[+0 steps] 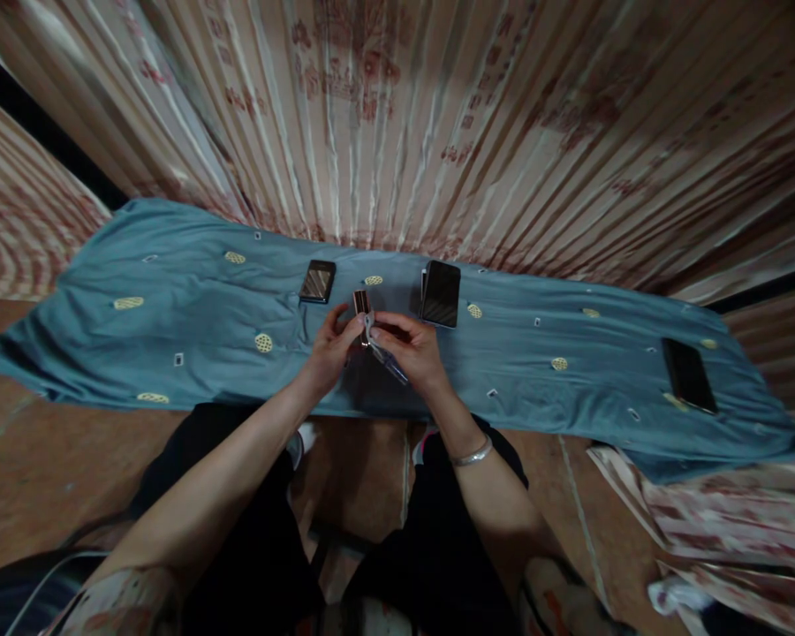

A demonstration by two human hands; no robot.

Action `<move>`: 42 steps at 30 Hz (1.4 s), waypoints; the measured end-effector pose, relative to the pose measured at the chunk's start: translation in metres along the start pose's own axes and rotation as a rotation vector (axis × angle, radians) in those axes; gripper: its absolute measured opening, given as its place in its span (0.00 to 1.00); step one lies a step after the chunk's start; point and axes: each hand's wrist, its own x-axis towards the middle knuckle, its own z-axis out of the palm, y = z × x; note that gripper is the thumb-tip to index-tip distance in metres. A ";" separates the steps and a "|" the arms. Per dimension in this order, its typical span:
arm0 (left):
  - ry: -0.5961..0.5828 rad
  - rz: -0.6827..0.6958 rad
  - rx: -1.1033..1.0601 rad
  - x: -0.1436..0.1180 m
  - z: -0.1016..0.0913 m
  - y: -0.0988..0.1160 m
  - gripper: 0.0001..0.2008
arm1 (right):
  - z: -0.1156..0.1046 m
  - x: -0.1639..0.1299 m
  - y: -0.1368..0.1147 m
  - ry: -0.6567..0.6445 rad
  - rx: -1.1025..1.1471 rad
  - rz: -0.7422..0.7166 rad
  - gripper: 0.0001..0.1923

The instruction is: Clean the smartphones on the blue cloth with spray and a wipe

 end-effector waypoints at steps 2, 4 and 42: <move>0.029 0.008 -0.002 0.002 -0.001 0.001 0.32 | 0.000 -0.002 0.001 -0.016 -0.068 -0.012 0.20; 0.049 0.017 -0.013 0.004 -0.002 0.002 0.35 | 0.000 -0.005 0.003 -0.029 -0.138 -0.033 0.18; -0.019 -0.088 -0.263 -0.015 -0.004 0.034 0.15 | 0.016 -0.021 0.002 -0.039 -0.873 -0.594 0.15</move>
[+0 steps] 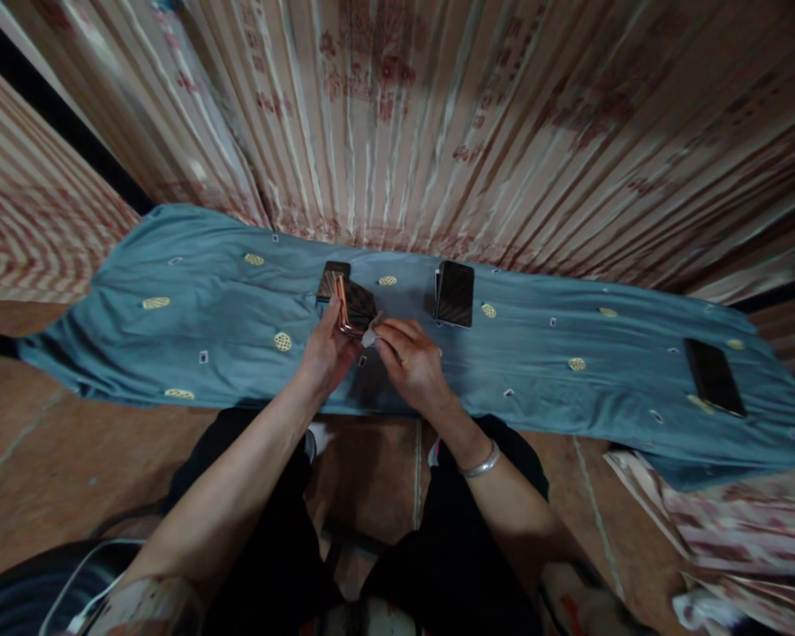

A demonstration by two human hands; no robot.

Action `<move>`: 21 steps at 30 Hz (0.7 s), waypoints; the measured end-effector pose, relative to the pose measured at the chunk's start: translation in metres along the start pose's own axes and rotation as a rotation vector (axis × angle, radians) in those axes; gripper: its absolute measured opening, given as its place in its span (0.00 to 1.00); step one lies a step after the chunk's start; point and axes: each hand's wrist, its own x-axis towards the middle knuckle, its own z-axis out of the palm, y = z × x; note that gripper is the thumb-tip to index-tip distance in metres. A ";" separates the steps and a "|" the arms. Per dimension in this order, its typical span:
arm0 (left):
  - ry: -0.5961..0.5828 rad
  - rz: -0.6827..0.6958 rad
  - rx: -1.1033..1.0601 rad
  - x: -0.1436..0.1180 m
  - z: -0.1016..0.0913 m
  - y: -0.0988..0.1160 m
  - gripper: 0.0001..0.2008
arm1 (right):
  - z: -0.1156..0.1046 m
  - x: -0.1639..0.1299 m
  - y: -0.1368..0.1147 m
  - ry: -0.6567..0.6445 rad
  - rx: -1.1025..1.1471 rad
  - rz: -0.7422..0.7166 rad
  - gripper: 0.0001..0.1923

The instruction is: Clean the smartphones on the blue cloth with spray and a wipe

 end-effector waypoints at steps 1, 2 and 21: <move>0.009 0.006 0.000 0.000 -0.001 0.000 0.15 | 0.000 0.000 0.000 -0.010 -0.018 -0.001 0.15; 0.019 0.010 0.001 0.001 -0.003 -0.001 0.14 | 0.000 -0.001 0.000 -0.017 -0.032 -0.004 0.15; 0.045 0.038 0.017 -0.002 -0.003 -0.011 0.18 | 0.006 0.001 -0.001 -0.016 0.066 0.029 0.18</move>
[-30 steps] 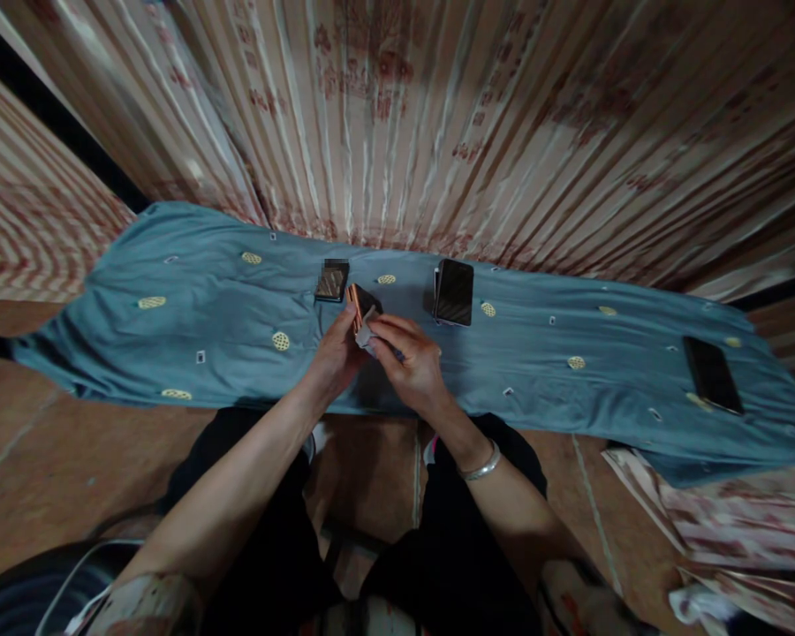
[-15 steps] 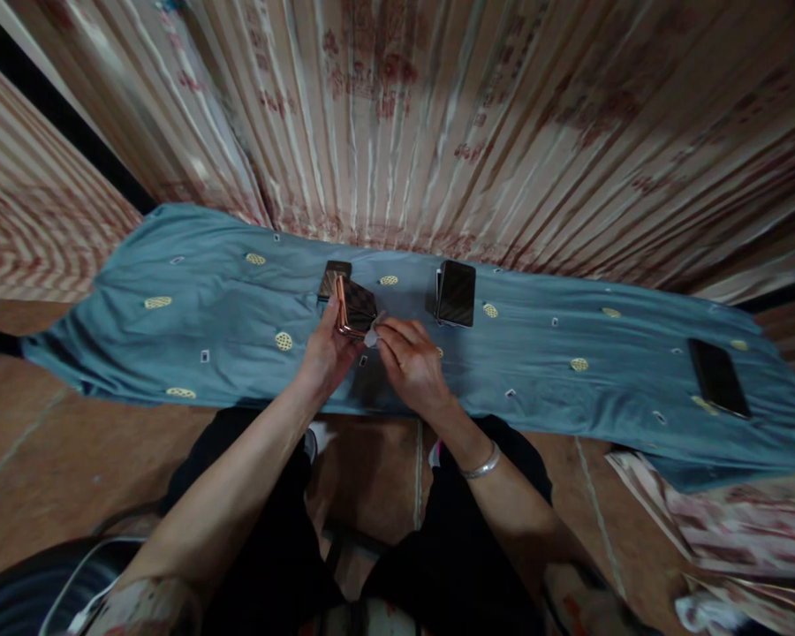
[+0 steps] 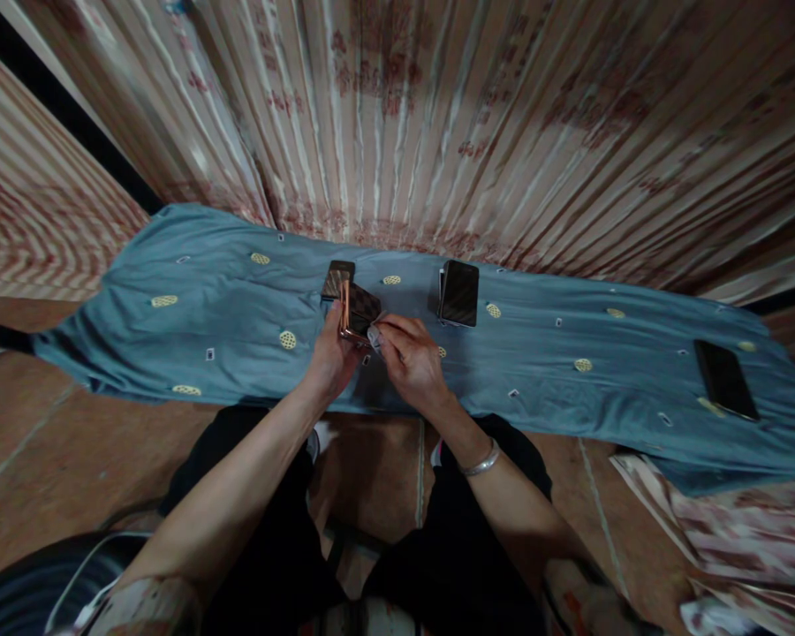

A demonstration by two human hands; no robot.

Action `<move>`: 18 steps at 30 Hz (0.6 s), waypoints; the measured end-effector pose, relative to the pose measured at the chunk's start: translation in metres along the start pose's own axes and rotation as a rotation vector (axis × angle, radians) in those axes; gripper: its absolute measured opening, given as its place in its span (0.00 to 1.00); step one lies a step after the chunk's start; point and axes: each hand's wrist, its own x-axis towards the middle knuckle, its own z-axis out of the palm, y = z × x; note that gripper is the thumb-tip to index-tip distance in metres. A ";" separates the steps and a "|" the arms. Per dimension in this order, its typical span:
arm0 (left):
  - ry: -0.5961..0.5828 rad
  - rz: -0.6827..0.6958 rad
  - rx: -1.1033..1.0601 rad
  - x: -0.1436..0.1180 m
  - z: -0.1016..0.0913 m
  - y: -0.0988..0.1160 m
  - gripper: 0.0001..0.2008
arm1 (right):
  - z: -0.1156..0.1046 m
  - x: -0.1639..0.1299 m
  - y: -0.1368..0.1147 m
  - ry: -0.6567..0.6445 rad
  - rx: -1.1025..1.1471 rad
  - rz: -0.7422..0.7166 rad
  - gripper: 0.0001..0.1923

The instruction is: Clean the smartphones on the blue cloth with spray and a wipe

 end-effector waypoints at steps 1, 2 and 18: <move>0.001 -0.004 -0.007 0.000 -0.001 -0.001 0.18 | 0.000 0.000 -0.001 0.004 0.011 -0.006 0.18; 0.002 -0.010 -0.011 0.001 -0.002 -0.002 0.17 | 0.001 0.000 -0.002 0.008 0.019 -0.009 0.18; 0.065 -0.063 -0.086 -0.006 0.013 -0.011 0.14 | -0.003 0.006 -0.012 0.061 0.070 -0.049 0.17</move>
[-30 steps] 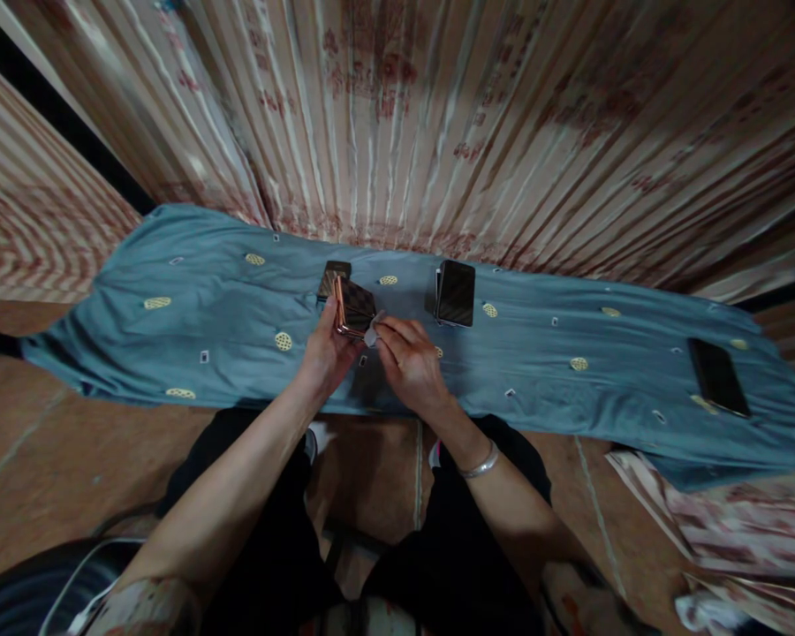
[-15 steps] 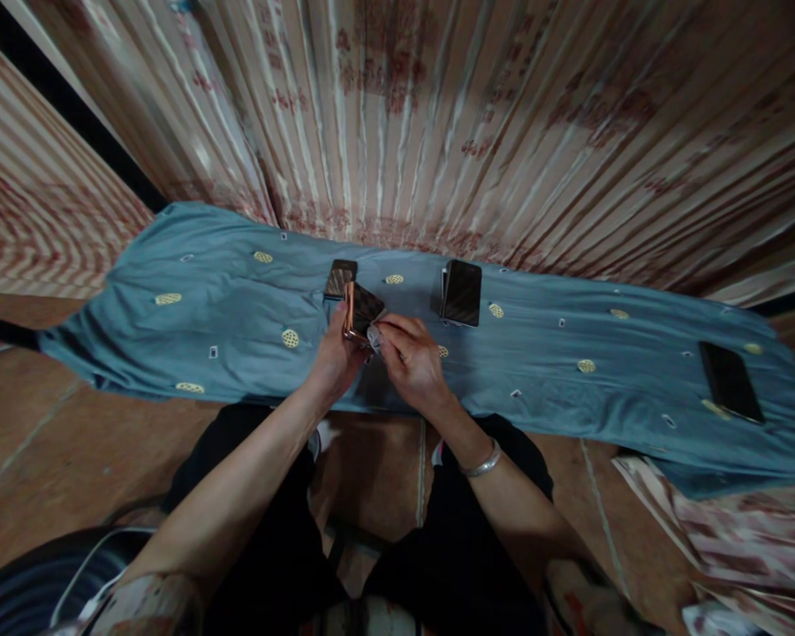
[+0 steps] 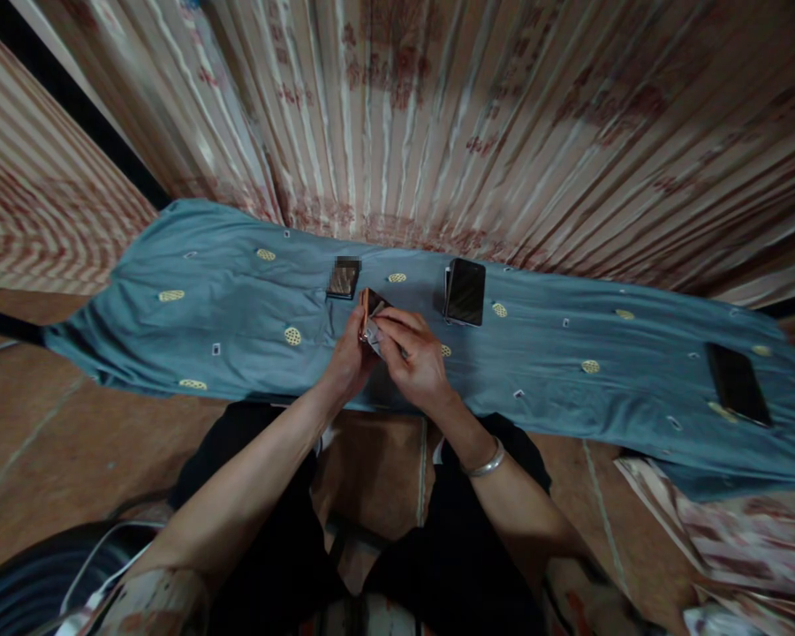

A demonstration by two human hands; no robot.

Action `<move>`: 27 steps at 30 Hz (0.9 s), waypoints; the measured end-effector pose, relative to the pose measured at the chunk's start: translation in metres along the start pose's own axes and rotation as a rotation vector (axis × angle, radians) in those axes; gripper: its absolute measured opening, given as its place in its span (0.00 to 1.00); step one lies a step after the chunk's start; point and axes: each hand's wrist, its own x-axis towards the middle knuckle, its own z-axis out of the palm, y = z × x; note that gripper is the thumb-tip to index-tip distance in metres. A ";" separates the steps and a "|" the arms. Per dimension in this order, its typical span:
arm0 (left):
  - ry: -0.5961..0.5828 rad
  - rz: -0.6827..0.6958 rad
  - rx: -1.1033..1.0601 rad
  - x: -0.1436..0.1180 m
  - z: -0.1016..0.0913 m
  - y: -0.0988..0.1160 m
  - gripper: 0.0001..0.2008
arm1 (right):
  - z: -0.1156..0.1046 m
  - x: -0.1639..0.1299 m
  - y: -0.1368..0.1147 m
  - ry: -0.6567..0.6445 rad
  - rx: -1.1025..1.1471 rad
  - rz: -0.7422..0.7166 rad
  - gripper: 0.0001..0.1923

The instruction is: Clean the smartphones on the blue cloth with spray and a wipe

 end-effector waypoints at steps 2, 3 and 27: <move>0.001 0.007 0.010 0.000 0.001 0.000 0.15 | -0.002 0.001 0.000 -0.015 -0.003 0.015 0.16; -0.001 0.011 0.015 0.001 0.001 0.000 0.14 | -0.003 0.001 -0.001 -0.023 0.003 0.018 0.16; -0.007 0.094 0.083 0.010 0.005 0.006 0.16 | -0.012 -0.003 0.003 -0.088 -0.023 -0.011 0.16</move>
